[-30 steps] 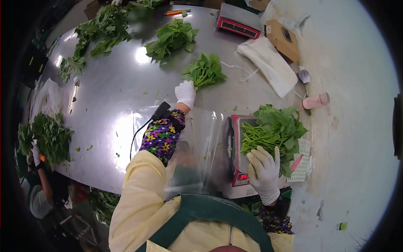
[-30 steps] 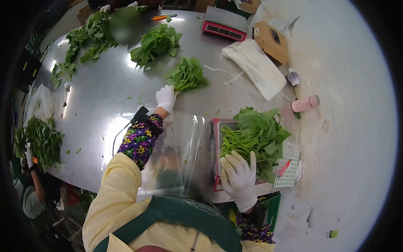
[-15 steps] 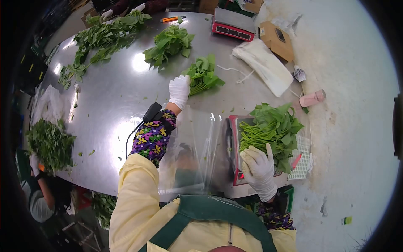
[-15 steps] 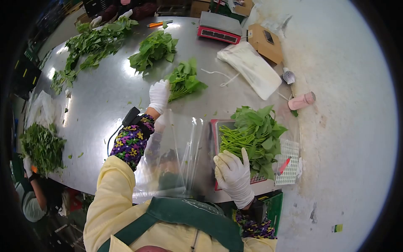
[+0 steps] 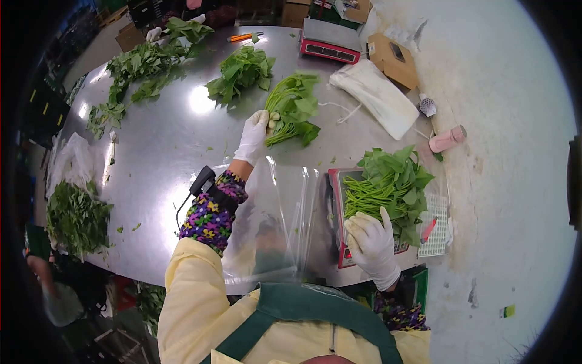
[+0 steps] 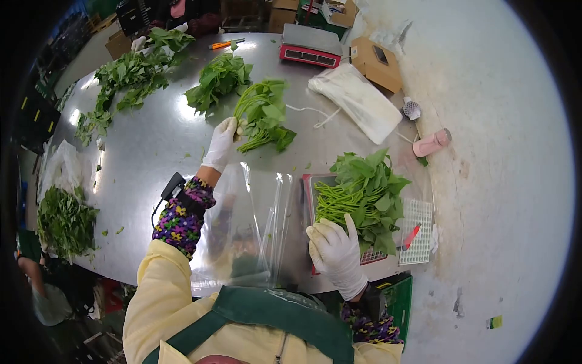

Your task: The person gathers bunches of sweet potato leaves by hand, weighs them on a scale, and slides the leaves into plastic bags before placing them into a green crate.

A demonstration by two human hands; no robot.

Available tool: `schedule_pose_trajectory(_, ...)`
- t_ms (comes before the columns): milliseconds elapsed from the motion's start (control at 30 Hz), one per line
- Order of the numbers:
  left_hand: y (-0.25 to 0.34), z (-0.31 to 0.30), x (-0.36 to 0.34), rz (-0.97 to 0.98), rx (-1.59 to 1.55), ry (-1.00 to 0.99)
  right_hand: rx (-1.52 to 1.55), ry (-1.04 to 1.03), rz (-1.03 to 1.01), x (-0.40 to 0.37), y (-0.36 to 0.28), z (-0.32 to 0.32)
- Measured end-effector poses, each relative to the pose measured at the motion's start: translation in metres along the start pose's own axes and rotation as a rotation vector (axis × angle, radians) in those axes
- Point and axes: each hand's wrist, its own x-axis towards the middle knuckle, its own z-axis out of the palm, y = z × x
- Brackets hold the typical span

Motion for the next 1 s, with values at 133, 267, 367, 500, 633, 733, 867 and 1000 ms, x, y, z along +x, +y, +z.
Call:
schedule_pose_trajectory(133, 0.034, 0.011, -0.045, 0.071, 0.154, -0.152, -0.020, 0.046, -0.047, 0.026, -0.006, -0.012)
schedule_pose_trajectory(267, 0.057, 0.027, -0.094, 0.023, 0.299, -0.315, -0.066, 0.214, -0.120, 0.062, -0.018, -0.027)
schedule_pose_trajectory(367, 0.064, 0.032, -0.122, 0.006, 0.250, -0.480, -0.055, 0.310, -0.138, 0.075, -0.013, -0.035)
schedule_pose_trajectory(500, 0.064, 0.040, -0.159, -0.116, 0.073, -0.481, 0.191, 0.296, 0.015, 0.069, -0.016, -0.030)
schedule_pose_trajectory(633, 0.034, 0.053, -0.200, -0.154, -0.203, -0.381, 0.567, -0.052, 0.347, 0.051, -0.029, 0.008)
schedule_pose_trajectory(733, 0.013, 0.061, -0.227, -0.170, -0.402, -0.297, 0.924, -0.028, 0.525, 0.048, -0.033, 0.036)
schedule_pose_trajectory(867, 0.004, 0.058, -0.249, -0.271, -0.378, -0.237, 1.214, 0.033, 0.485, 0.051, -0.036, 0.057)
schedule_pose_trajectory(1000, -0.001, 0.054, -0.255, -0.234, -0.341, -0.182, 1.262, -0.261, 0.663, 0.056, -0.043, 0.049)
